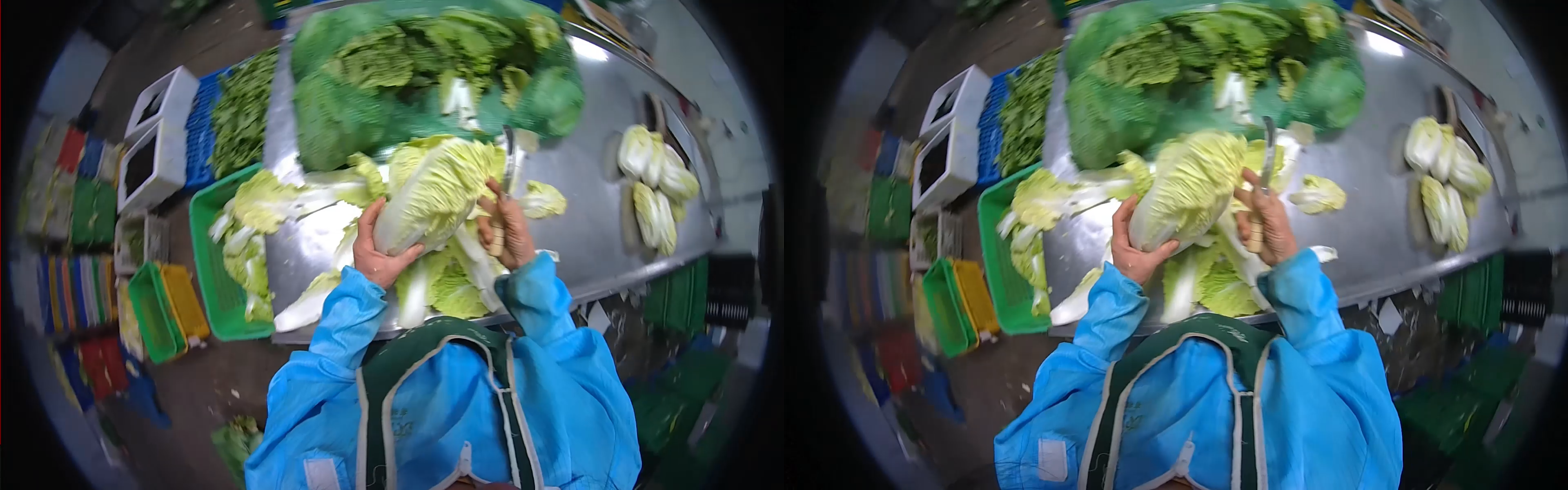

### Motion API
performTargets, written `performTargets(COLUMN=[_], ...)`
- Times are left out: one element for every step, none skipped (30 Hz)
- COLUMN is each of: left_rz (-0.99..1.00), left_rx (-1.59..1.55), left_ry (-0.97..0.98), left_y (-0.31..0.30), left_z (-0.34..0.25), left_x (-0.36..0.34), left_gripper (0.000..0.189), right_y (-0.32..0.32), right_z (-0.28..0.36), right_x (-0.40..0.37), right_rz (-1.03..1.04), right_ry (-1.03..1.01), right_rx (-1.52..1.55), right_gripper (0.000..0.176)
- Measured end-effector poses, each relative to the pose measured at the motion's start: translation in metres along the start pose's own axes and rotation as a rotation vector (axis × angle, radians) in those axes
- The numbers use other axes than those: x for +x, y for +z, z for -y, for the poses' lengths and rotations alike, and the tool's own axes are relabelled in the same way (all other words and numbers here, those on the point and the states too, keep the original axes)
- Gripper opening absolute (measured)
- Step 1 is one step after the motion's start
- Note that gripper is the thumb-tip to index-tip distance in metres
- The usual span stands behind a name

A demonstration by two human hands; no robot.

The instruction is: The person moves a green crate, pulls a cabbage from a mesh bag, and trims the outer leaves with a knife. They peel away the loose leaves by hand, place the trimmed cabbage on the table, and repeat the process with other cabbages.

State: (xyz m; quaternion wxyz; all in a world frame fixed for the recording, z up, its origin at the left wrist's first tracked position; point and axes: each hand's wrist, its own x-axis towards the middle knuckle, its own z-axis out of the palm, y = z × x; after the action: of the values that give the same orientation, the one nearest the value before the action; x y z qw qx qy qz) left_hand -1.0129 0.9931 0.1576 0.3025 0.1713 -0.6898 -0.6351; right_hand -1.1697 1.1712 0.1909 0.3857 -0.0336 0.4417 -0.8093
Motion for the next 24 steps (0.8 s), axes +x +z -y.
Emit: performTargets(left_rz=[0.081,0.111,0.134,0.151,0.156,0.188,0.22,0.252,0.273,0.309,0.358,0.421,0.457,0.491,0.517,0.54,0.558,0.618,0.672,0.719,0.771,0.815,0.851,0.873], left_rx=[0.158,0.221,0.288,0.357,0.428,0.45,0.469,0.488,0.488,0.465,0.434,0.399,0.35,0.31,0.258,0.215,0.18,0.099,0.018,-0.066,-0.027,0.022,0.073,0.127], left_ry=[0.029,0.099,0.17,0.243,0.324,0.383,0.446,0.513,0.548,0.44,0.344,0.25,0.177,0.099,0.076,0.042,0.002,-0.023,-0.05,-0.081,-0.079,-0.102,-0.127,-0.154], left_y=[0.008,0.016,0.023,0.031,0.039,0.047,0.057,0.069,0.081,0.093,0.107,0.124,0.139,0.159,0.184,0.206,0.229,0.253,0.275,0.298,0.315,0.331,0.343,0.351], left_z=[-0.008,-0.01,-0.011,-0.013,-0.02,-0.024,-0.027,-0.029,-0.031,-0.03,-0.027,-0.023,-0.016,-0.009,-0.006,-0.003,-0.001,0.002,0.006,0.01,0.012,0.012,0.012,0.013], left_x=[0.004,0.007,0.01,0.015,0.019,0.023,0.029,0.035,0.042,0.047,0.048,0.051,0.052,0.054,0.055,0.054,0.056,0.059,0.059,0.06,0.061,0.062,0.063,0.064], left_gripper=[0.096,0.095,0.094,0.093,0.089,0.088,0.086,0.085,0.081,0.081,0.082,0.082,0.084,0.087,0.086,0.086,0.086,0.087,0.088,0.089,0.084,0.081,0.079,0.076], right_y=[-0.013,-0.02,-0.027,-0.033,-0.04,-0.055,-0.075,-0.093,-0.106,-0.121,-0.141,-0.161,-0.169,-0.171,-0.187,-0.204,-0.223,-0.244,-0.259,-0.277,-0.296,-0.305,-0.321,-0.344], right_z=[-0.004,-0.002,0.005,0.013,0.021,0.022,0.021,0.024,0.031,0.033,0.036,0.039,0.05,0.067,0.075,0.084,0.097,0.109,0.12,0.14,0.164,0.198,0.23,0.258], right_x=[0.004,0.006,0.005,0.006,0.006,0.006,0.01,0.012,0.011,0.012,0.013,0.011,0.007,0.005,0.005,0.004,0.0,-0.007,-0.015,-0.021,-0.03,-0.043,-0.055,-0.069], right_rz=[0.023,0.052,0.056,0.065,0.076,0.104,0.133,0.163,0.135,0.114,0.085,0.014,-0.013,-0.008,-0.001,0.01,-0.03,-0.067,-0.101,-0.126,-0.201,-0.344,-0.417,-0.513], right_ry=[0.01,0.025,0.031,0.04,0.053,0.053,0.05,0.043,0.093,0.123,0.135,0.149,0.123,0.095,0.052,0.018,-0.002,-0.014,-0.023,-0.064,-0.056,-0.082,-0.112,-0.146], right_rx=[0.014,0.031,-0.003,-0.036,-0.067,-0.004,0.058,0.12,0.194,0.22,0.243,0.226,0.181,0.201,0.24,0.283,0.292,0.305,0.314,0.286,0.218,0.06,-0.038,-0.17], right_gripper=[0.057,0.058,0.058,0.058,0.058,0.058,0.057,0.056,0.052,0.051,0.05,0.05,0.053,0.055,0.054,0.053,0.052,0.051,0.05,0.048,0.045,0.042,0.038,0.036])
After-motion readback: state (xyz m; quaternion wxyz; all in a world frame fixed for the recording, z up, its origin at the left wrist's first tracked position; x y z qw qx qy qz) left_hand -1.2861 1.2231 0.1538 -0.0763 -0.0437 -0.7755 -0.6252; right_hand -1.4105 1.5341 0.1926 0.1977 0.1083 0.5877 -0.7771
